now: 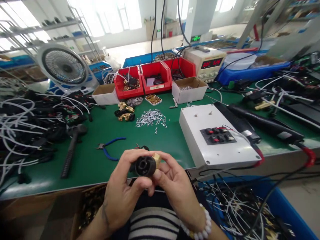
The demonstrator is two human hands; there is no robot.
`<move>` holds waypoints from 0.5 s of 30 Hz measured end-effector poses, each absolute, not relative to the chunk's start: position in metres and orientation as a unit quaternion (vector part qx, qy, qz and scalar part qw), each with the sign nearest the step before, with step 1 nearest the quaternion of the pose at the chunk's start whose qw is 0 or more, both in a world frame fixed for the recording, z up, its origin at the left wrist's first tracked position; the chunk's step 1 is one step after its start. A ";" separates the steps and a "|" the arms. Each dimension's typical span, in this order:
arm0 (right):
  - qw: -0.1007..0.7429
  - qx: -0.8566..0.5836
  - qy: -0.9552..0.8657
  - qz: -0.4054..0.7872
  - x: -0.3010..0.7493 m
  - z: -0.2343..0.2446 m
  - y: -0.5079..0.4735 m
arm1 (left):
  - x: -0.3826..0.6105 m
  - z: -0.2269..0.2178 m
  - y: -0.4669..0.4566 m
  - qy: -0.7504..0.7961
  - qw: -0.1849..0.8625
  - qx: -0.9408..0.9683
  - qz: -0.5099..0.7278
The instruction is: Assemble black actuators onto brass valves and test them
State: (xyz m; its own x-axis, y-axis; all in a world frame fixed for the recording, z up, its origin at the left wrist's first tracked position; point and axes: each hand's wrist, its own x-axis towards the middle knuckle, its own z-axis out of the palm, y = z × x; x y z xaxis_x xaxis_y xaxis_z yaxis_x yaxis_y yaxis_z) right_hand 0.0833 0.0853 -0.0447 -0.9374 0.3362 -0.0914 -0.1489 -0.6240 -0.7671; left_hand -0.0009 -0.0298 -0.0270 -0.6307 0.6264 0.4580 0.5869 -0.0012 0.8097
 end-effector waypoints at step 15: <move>0.112 -0.025 -0.443 0.889 0.084 -0.057 0.083 | 0.009 -0.038 -0.028 0.633 0.035 0.347 0.691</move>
State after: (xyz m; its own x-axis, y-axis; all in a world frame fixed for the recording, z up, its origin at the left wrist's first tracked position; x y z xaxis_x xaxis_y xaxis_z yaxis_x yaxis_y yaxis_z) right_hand 0.0844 0.0825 -0.0572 -0.9739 0.2202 0.0551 -0.1764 -0.5818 -0.7940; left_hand 0.0093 -0.0285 -0.0385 -0.7561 0.4885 0.4354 0.3906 -0.1969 0.8992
